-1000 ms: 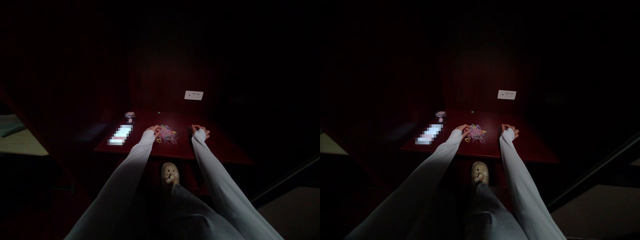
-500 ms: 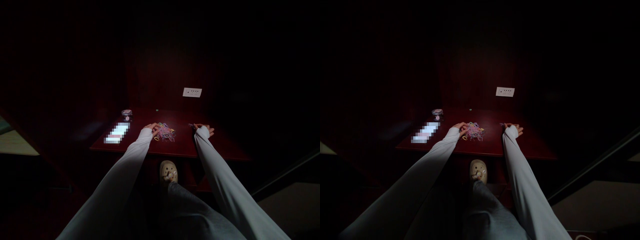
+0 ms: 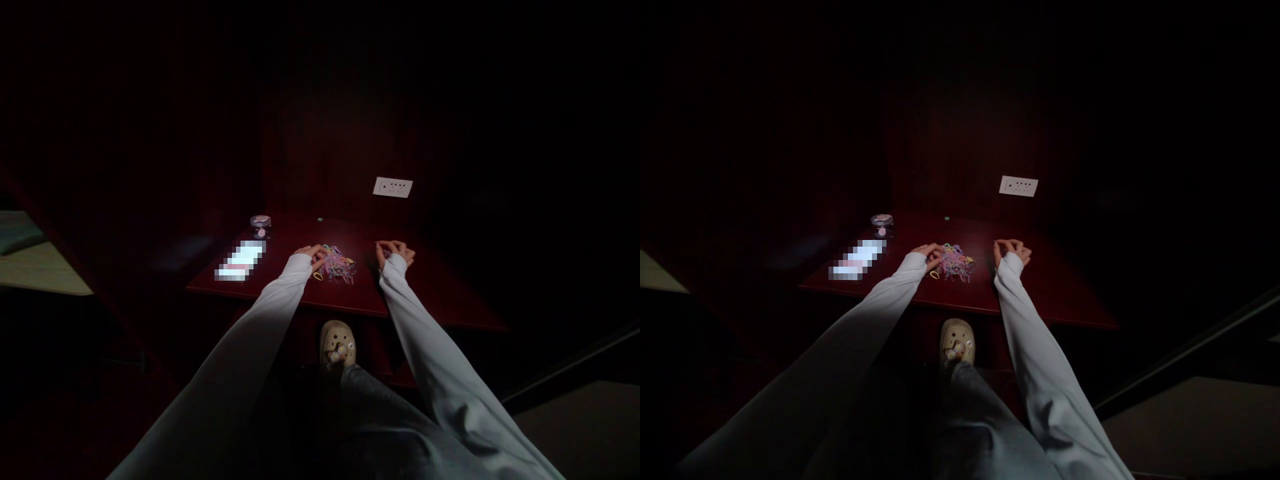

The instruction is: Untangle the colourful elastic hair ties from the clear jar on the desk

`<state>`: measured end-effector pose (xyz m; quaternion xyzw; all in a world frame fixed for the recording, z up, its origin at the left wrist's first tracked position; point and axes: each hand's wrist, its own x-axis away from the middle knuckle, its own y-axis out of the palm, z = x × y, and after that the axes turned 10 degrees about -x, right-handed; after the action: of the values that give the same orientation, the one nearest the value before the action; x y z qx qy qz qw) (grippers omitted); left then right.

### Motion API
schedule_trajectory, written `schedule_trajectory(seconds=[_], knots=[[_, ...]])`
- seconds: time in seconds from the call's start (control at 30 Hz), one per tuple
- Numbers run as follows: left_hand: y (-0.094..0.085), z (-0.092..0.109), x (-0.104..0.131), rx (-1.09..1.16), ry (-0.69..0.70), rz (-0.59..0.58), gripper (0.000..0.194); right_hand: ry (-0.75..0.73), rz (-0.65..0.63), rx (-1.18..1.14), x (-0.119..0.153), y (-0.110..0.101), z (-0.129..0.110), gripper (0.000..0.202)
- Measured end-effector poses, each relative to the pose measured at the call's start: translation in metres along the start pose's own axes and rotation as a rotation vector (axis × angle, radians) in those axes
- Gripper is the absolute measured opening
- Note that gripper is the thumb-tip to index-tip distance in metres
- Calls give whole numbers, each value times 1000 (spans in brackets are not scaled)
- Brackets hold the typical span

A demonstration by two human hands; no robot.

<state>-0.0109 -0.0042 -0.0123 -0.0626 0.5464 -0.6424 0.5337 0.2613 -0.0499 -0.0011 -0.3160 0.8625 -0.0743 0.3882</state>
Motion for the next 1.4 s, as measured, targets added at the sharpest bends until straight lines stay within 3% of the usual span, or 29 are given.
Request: schedule_trajectory(seconds=[0.17, 0.3, 1.07, 1.27, 1.4], knots=[[-2, 0, 0, -3, 10, -13, 22, -235, -305, -130, 37, 32, -44, 24], [-3, 1, 1, -20, 10, -15, 23, -285, -439, -137, 47, 37, -56, 26], [-1, -2, 0, -53, 58, -19, 24, -334, -492, -60, 44, 38, -47, 26], [-4, 6, 1, 3, 12, -27, 45, -322, -489, -93, 41, 37, -43, 29], [-9, 11, 1, 12, -12, -53, 49, -316, -475, -121, 43, 36, -47, 28]])
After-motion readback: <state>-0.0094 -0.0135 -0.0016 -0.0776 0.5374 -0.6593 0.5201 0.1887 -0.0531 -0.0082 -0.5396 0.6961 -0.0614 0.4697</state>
